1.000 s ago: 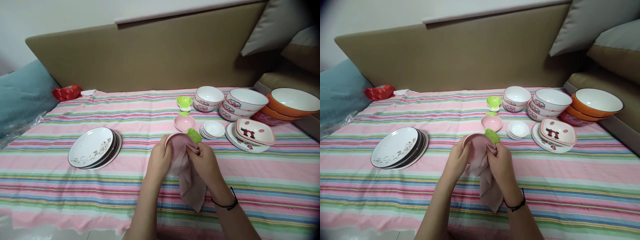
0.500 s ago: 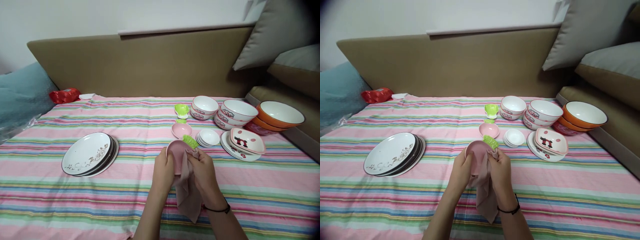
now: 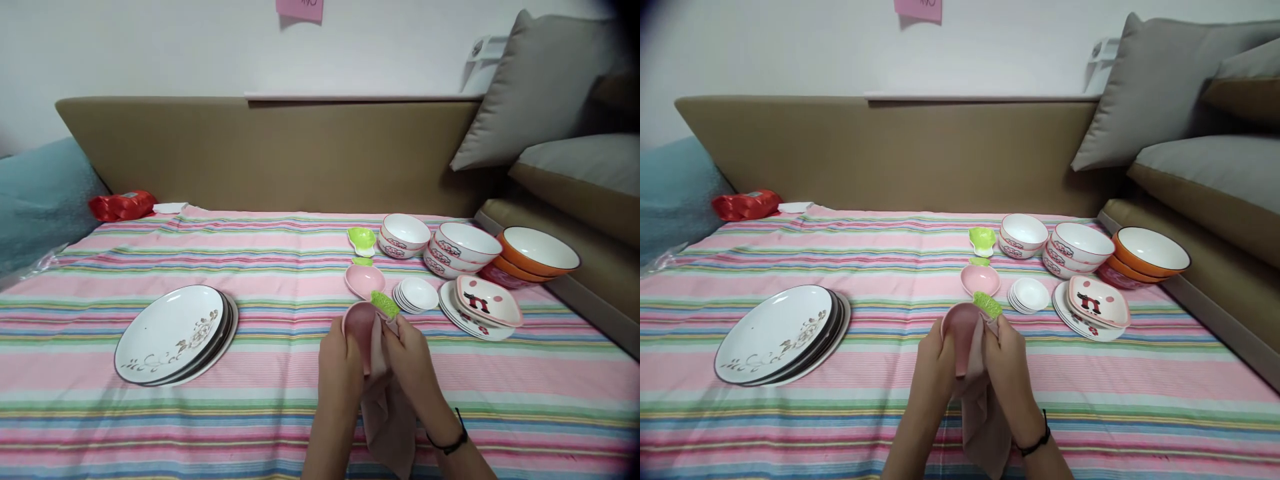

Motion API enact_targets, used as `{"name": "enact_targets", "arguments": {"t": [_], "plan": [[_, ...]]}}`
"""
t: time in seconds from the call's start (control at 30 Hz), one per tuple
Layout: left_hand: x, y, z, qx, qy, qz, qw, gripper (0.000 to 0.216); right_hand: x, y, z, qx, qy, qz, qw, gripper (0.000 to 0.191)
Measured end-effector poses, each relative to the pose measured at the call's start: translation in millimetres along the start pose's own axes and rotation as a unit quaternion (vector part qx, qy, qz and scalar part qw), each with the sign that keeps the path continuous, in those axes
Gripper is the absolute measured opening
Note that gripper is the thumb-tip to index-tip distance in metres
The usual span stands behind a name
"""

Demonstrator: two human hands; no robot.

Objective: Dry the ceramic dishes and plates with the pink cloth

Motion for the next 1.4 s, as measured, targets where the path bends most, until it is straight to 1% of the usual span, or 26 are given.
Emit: {"name": "enact_targets", "arguments": {"t": [0.07,0.13,0.3,0.37,0.5,0.57,0.67,0.73,0.87,0.97,1.07,1.2,1.27,1.4], "plan": [[0.9,0.5,0.3,0.013,-0.001,0.000,1.000,0.033,-2.4,3.0,0.4,-0.003,-0.029,0.043,0.999,0.019],[-0.1,0.7,0.5,0.018,-0.002,0.000,1.000,0.034,-3.4,5.2,2.4,-0.001,-0.034,0.054,0.998,0.019],[-6.3,0.3,-2.1,0.008,-0.017,-0.034,0.999,0.034,-1.0,5.1,6.8,0.012,0.018,0.000,1.000,0.030],[-6.1,1.4,-3.5,-0.006,-0.022,-0.036,0.999,0.032,-0.7,3.7,6.9,0.020,0.030,0.004,0.999,0.032],[-0.5,5.5,-4.1,0.000,-0.016,0.012,1.000,0.027,-4.1,2.8,6.6,0.014,0.034,0.065,0.997,0.032],[1.6,7.0,-3.9,0.003,-0.011,0.033,0.999,0.026,-7.0,3.1,7.1,-0.018,0.033,0.123,0.992,0.034],[1.7,7.7,-3.9,-0.007,-0.006,0.042,0.999,0.024,-11.3,1.5,7.4,-0.078,0.027,0.207,0.975,0.037],[1.1,7.1,-4.1,-0.011,-0.005,0.033,0.999,0.023,-13.3,-1.4,7.1,-0.116,0.024,0.271,0.955,0.034],[2.3,5.8,-3.4,-0.007,-0.010,0.000,1.000,0.024,-13.7,-8.3,7.0,-0.164,0.031,0.424,0.890,0.026],[4.3,5.7,-2.5,-0.005,-0.007,-0.002,1.000,0.025,-11.9,-13.2,7.5,-0.159,0.029,0.460,0.873,0.021],[3.8,6.0,-2.2,-0.005,-0.007,-0.027,1.000,0.026,-10.0,-17.1,7.5,-0.180,0.036,0.473,0.862,0.024],[-0.4,6.6,-2.0,-0.029,0.006,-0.088,0.996,0.025,-5.9,-19.8,6.7,-0.237,0.099,0.482,0.838,0.035],[-3.3,6.9,-1.4,-0.041,0.004,-0.110,0.993,0.025,-2.8,-20.4,6.2,-0.230,0.123,0.475,0.840,0.038],[-9.0,6.3,-0.1,-0.038,-0.012,-0.135,0.990,0.029,4.0,-20.0,3.7,-0.193,0.129,0.437,0.869,0.036]]}}
Point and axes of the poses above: each hand's wrist, its own z-axis towards the middle knuckle, its own x-axis out of the back of the hand, y = z × x, the point moved 1 cm from there along z, towards the middle knuckle, and after that the axes turned 5 degrees about z, right-handed, at the moved point
